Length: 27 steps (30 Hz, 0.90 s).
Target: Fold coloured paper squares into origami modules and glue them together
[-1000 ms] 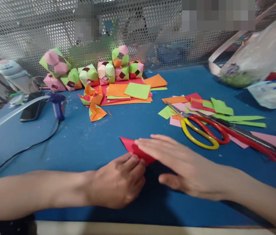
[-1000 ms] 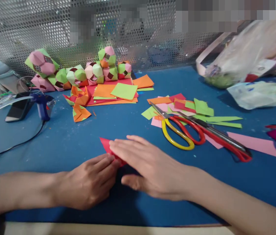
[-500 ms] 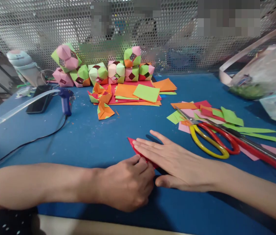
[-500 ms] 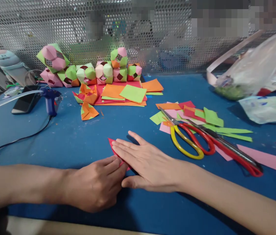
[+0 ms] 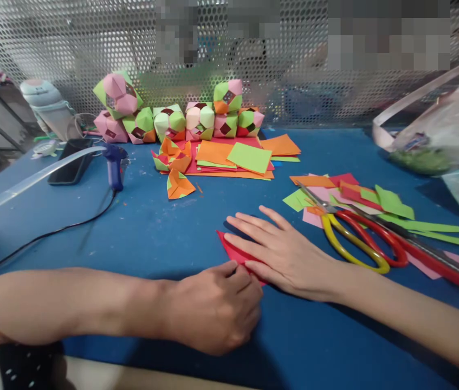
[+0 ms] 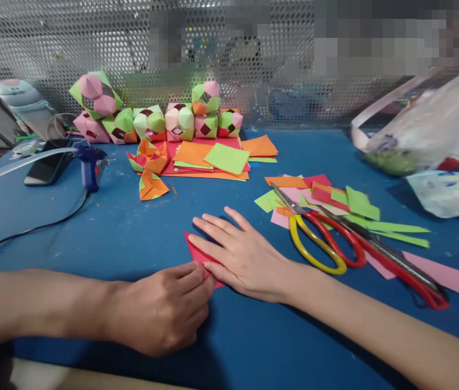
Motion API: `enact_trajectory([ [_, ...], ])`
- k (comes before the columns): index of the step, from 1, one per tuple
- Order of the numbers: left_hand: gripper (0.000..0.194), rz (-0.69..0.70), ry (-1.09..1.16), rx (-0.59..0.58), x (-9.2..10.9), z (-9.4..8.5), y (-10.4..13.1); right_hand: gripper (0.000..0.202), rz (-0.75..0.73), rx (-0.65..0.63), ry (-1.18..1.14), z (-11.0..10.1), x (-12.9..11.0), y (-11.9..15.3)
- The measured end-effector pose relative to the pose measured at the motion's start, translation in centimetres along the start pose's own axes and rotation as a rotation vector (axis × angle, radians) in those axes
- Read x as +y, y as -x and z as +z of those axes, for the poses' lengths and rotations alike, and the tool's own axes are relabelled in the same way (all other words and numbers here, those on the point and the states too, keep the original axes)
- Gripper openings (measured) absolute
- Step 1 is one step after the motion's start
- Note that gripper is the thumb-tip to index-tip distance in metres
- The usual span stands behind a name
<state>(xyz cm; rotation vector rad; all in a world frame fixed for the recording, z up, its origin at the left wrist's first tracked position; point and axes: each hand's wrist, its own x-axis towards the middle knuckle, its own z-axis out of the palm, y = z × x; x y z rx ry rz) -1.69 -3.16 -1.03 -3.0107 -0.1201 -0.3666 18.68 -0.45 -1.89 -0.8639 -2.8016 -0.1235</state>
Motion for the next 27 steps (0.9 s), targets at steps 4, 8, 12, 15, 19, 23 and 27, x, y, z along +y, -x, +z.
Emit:
enact_trajectory([
  [4,0.026,0.007,0.003,-0.015,0.0,0.0,0.0,0.044,-0.061,-0.135,0.021,-0.1,0.2,-0.7],
  [8,0.027,0.011,0.001,-0.022,0.0,0.0,-0.1,0.049,-0.044,-0.202,-0.011,-0.2,0.3,-0.7],
  [12,0.026,0.011,-0.004,-0.017,0.1,0.0,-0.1,0.050,0.003,-0.222,-0.025,-0.4,0.2,-1.0],
  [15,0.026,0.003,-0.006,-0.010,0.1,0.0,-0.1,0.048,0.030,-0.199,0.010,-0.3,0.1,-1.6],
  [19,0.026,-0.003,0.010,0.010,0.0,-0.2,-0.1,0.047,0.089,-0.121,0.080,0.3,0.1,-1.8],
  [23,0.025,-0.018,0.012,0.034,0.0,-0.2,-0.1,0.052,0.083,-0.041,0.115,0.7,0.3,-1.0],
  [27,0.024,-0.030,0.013,0.021,-0.1,-0.1,-0.2,0.054,-0.017,-0.091,0.085,0.5,0.4,0.2],
])
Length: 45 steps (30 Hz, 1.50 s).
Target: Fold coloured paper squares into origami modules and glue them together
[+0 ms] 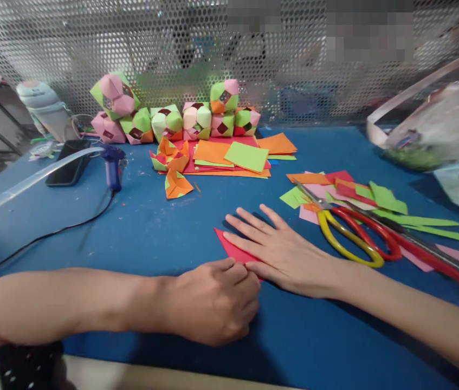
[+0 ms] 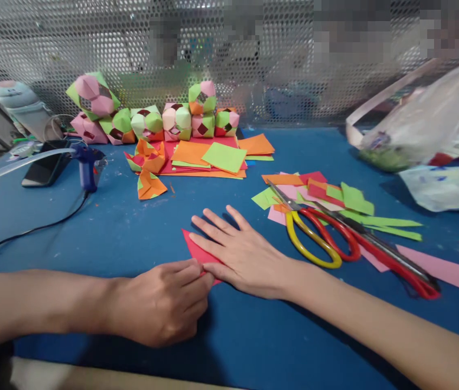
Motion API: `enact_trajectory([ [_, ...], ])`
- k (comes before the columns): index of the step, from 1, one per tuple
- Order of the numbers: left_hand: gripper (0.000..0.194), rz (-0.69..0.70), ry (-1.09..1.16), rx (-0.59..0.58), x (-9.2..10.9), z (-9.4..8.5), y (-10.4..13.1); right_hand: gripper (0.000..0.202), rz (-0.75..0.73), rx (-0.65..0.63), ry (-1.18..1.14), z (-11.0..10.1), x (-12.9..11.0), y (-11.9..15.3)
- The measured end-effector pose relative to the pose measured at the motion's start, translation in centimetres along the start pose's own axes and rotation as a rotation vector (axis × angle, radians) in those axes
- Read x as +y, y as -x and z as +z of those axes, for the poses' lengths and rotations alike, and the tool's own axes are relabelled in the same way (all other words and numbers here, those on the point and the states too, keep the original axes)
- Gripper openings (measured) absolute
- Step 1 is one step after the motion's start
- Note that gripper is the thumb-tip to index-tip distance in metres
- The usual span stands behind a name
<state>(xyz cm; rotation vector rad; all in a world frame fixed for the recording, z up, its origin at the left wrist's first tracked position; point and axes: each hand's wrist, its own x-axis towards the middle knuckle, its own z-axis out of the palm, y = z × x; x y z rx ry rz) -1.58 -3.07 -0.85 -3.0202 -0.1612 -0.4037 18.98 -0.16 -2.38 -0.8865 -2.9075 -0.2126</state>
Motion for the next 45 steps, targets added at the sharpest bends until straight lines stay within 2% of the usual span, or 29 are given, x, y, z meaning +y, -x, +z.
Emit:
enact_trajectory([
  [4,0.023,-0.009,0.016,-0.022,-0.1,-0.1,0.1,0.055,0.037,-0.040,-0.036,-0.1,0.2,1.8],
  [11,0.023,-0.048,0.082,-0.085,-0.5,-0.3,0.0,0.063,0.148,0.014,-0.017,0.1,0.5,7.2],
  [14,0.025,-0.087,0.104,-0.084,-0.6,-0.5,-0.2,0.063,0.183,0.028,0.021,-0.4,0.1,8.4],
  [18,0.026,-0.165,0.118,-0.013,-0.8,-0.6,-0.5,0.066,0.230,0.069,0.025,-1.3,-1.0,7.4],
  [23,0.034,-0.210,0.120,0.037,-1.2,0.0,-0.9,0.068,0.150,0.058,-0.057,-1.0,-2.6,4.9],
  [27,0.055,-0.236,0.042,-0.036,-1.5,0.3,-1.1,0.067,0.151,0.049,-0.052,-0.4,-2.8,4.7],
  [30,0.062,-0.273,-0.071,-0.105,-1.6,0.1,-0.8,0.063,0.176,0.060,-0.040,-0.5,-2.7,5.2],
  [38,0.068,-0.337,-0.333,-0.161,-1.8,-0.4,-0.3,0.043,0.301,0.155,-0.049,-1.2,-2.5,6.8],
  [42,0.070,-0.399,-0.360,-0.240,-2.0,-0.9,-0.8,0.034,0.344,0.222,-0.037,-1.4,-2.3,7.1],
  [45,0.062,-0.456,-0.307,-0.276,-2.5,-1.8,-1.0,0.027,0.370,0.270,-0.060,-1.4,-2.1,7.0],
])
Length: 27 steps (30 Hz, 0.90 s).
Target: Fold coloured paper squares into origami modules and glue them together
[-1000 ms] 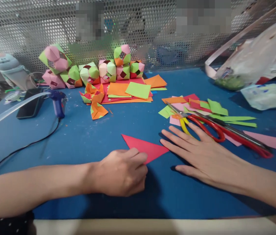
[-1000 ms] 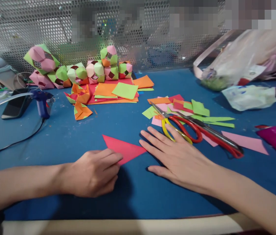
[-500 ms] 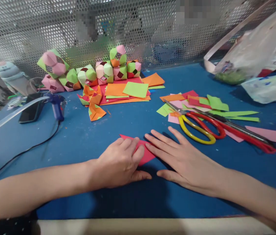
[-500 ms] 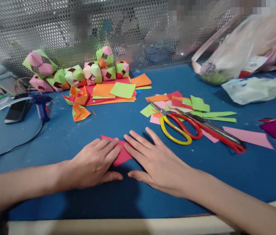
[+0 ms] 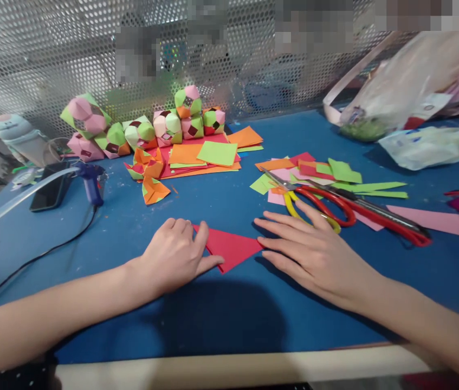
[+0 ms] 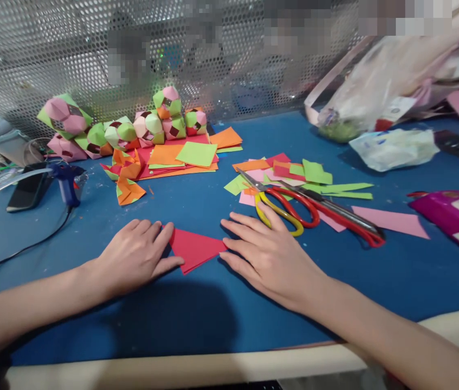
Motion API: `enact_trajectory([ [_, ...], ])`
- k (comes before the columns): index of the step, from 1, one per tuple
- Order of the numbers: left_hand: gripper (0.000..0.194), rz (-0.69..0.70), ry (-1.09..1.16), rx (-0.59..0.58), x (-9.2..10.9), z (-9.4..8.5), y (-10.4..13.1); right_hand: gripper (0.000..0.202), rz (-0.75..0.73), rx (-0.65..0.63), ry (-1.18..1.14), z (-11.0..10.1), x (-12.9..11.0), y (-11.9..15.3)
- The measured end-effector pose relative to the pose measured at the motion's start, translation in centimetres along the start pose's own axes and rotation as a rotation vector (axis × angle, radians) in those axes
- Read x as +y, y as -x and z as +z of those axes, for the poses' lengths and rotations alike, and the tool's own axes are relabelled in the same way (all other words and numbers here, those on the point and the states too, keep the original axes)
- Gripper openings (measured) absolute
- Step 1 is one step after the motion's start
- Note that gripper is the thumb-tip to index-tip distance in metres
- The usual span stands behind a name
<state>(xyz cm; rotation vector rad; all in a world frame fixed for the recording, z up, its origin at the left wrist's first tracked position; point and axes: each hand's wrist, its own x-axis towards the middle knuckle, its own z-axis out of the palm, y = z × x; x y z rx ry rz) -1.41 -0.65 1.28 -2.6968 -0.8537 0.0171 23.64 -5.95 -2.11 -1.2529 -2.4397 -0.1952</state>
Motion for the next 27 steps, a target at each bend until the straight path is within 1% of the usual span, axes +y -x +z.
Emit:
enact_trajectory([
  [2,0.048,-0.010,0.077,0.015,-0.6,-0.3,-0.2,0.026,0.032,0.012,-0.026,0.1,0.1,-0.1],
  [4,0.036,0.027,0.201,0.062,-1.2,-0.3,-0.4,0.026,0.065,0.007,-0.048,0.2,0.2,-0.3],
  [5,0.035,0.066,0.274,0.083,-1.5,-0.2,-0.5,0.025,0.079,0.001,-0.056,0.2,0.2,-0.4],
  [7,0.038,0.141,0.399,0.110,-1.7,0.2,-0.7,0.026,0.097,-0.007,-0.063,0.3,0.2,-0.6],
  [9,0.040,0.182,0.473,0.115,-1.7,0.5,-0.8,0.027,0.095,-0.017,-0.072,0.3,-0.1,-1.0],
  [11,0.038,0.191,0.506,0.122,-1.5,0.9,-1.0,0.029,0.072,-0.027,-0.093,0.4,-0.5,-1.3],
  [14,0.030,0.199,0.541,0.150,-1.2,1.3,-1.4,0.032,0.036,-0.030,-0.132,0.6,-1.2,-2.1],
  [17,0.023,0.178,0.584,0.169,-1.1,1.5,-1.7,0.024,0.023,0.001,-0.190,1.1,-1.4,-3.2],
  [19,0.023,0.091,0.642,0.185,-1.1,1.5,-1.8,0.019,0.081,0.032,-0.258,1.3,-1.2,-4.2],
  [21,0.022,-0.060,0.732,0.222,-1.3,1.3,-1.9,0.019,0.232,0.068,-0.390,1.4,-0.8,-5.2],
  [24,0.020,-0.315,0.909,0.292,-1.6,1.1,-2.0,0.041,0.523,0.110,-0.659,1.3,-0.5,-6.7],
  [25,0.020,-0.387,0.989,0.312,-1.7,1.1,-2.0,0.048,0.604,0.118,-0.754,1.3,-0.6,-7.1],
  [27,0.021,-0.499,1.190,0.336,-1.7,1.2,-2.2,0.055,0.734,0.153,-0.951,1.4,-0.9,-7.7],
])
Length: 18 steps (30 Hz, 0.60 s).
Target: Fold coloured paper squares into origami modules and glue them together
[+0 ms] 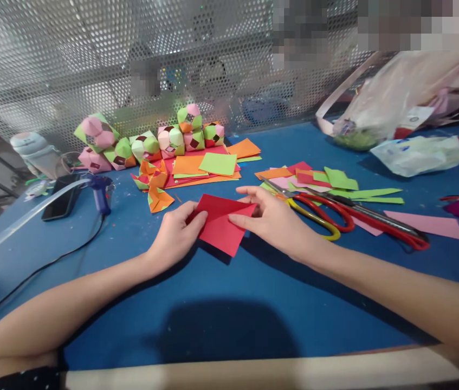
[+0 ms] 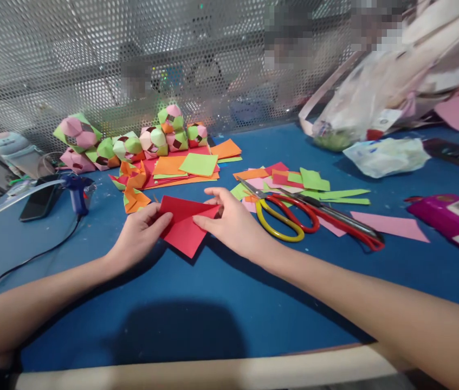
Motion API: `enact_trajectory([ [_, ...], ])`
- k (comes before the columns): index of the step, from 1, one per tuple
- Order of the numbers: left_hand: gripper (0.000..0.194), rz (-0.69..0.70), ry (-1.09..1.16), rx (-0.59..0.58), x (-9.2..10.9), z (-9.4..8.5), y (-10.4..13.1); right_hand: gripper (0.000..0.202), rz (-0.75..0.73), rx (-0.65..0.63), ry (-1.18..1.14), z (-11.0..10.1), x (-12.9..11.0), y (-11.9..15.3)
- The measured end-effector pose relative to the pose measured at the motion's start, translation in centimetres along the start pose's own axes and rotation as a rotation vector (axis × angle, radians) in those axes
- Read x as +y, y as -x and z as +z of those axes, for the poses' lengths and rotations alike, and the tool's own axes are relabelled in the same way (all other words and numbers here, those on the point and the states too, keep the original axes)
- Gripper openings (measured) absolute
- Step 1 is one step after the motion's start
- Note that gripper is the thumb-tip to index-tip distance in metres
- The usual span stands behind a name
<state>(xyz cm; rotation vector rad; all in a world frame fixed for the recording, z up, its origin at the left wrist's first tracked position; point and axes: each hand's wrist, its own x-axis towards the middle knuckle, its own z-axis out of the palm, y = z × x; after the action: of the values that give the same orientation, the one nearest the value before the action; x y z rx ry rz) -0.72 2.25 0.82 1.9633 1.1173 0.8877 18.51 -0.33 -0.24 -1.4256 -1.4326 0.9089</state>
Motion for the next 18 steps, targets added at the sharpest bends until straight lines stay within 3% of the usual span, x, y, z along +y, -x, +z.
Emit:
enact_trajectory([
  [4,0.021,-0.199,0.455,-0.002,-0.2,0.7,-0.1,0.049,0.114,-0.051,-0.491,0.8,-0.2,0.3],
  [6,0.022,-0.263,0.650,-0.023,-0.1,1.2,0.1,0.043,0.125,-0.097,-0.599,0.9,-0.2,0.4],
  [10,0.027,-0.316,0.847,-0.066,0.1,1.8,0.4,0.035,0.109,-0.106,-0.553,0.8,0.0,0.5],
  [18,0.032,-0.311,0.803,-0.068,-0.1,2.0,0.7,0.026,0.035,-0.136,-0.441,0.5,0.3,0.8],
])
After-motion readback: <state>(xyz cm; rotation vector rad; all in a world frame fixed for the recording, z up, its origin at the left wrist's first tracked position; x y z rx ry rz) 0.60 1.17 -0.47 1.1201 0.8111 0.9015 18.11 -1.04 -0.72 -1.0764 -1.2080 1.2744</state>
